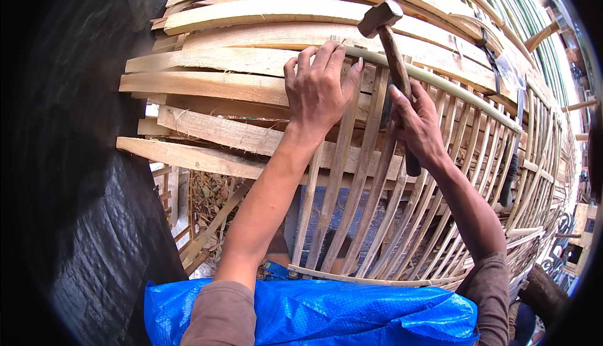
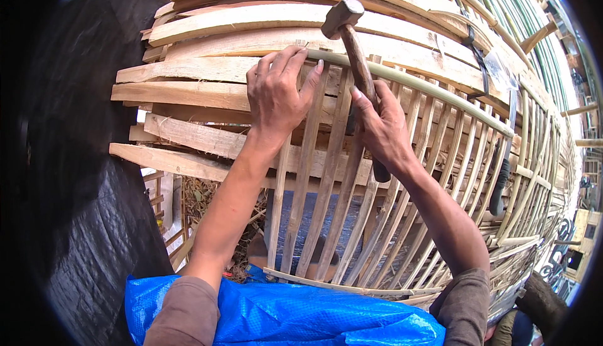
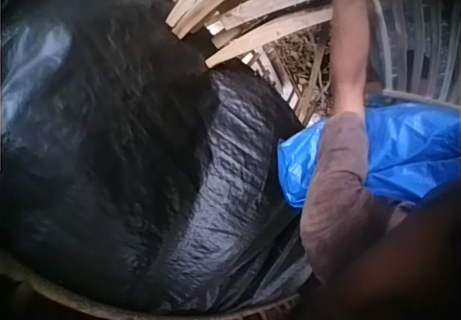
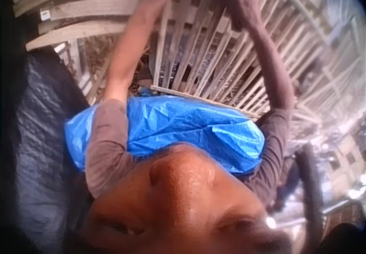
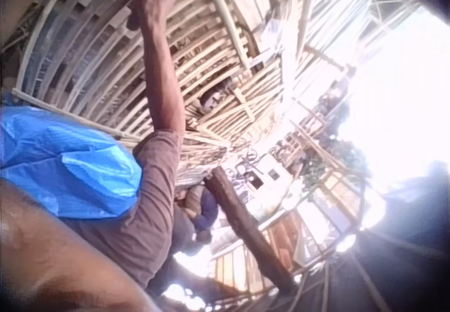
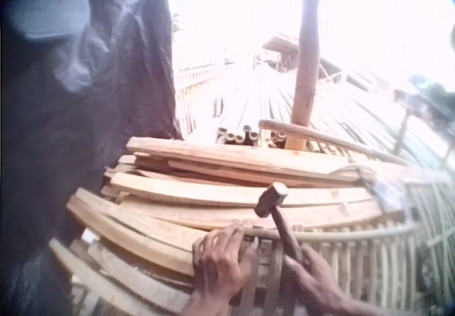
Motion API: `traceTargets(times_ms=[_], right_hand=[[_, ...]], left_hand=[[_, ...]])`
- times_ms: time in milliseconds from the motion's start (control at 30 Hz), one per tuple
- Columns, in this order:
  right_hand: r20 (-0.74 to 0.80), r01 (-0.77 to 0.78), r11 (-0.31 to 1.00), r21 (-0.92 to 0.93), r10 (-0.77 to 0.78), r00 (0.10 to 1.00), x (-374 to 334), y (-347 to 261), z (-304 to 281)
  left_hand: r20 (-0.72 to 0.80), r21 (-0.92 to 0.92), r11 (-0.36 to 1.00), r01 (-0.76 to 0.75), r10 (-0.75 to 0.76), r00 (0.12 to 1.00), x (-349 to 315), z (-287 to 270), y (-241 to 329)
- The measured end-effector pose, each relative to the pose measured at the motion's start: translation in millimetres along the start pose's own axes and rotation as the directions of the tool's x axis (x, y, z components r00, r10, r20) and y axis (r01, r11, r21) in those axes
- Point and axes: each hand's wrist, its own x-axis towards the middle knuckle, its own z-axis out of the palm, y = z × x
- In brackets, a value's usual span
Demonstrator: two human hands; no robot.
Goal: The person assembles a bamboo structure by hammering a bamboo slat onto a frame and then positioning another lattice-like bamboo piece onto the structure.
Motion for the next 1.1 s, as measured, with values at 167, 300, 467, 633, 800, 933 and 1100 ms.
traceTargets(times_ms=[167, 300, 467, 633, 800, 933, 1100], right_hand=[[-0.02, 0.01, 0.998, 0.062, -0.009, 1.0, 18, -16, -9], [-0.064, 0.111, 0.989, -0.099, -0.118, 0.991, 35, -14, -12], [-0.025, 0.039, 0.98, -0.196, -0.045, 0.999, 43, -17, -12], [-0.001, -0.078, 0.996, -0.039, 0.078, 0.997, 42, -29, -13], [0.07, -0.131, 0.991, -0.019, 0.132, 0.989, 44, -35, -19], [0.097, -0.137, 0.989, 0.061, 0.131, 0.987, 45, -31, -23], [0.119, -0.151, 0.985, 0.077, 0.142, 0.983, 43, -35, -25]], left_hand=[[0.03, 0.022, 0.999, -0.044, 0.043, 0.999, 14, 0, -4], [0.044, -0.006, 0.997, -0.072, 0.072, 0.996, 24, 0, -5], [0.061, -0.177, 0.984, -0.013, 0.024, 0.998, 30, 7, -19], [0.17, -0.441, 0.846, 0.299, -0.248, 0.954, 34, 8, -28], [0.145, -0.702, 0.593, 0.395, -0.424, 0.894, 34, 19, -37], [0.117, -0.686, 0.645, 0.338, -0.361, 0.925, 47, 13, -23], [0.214, -0.649, 0.706, 0.282, -0.186, 0.959, 34, 21, -8]])
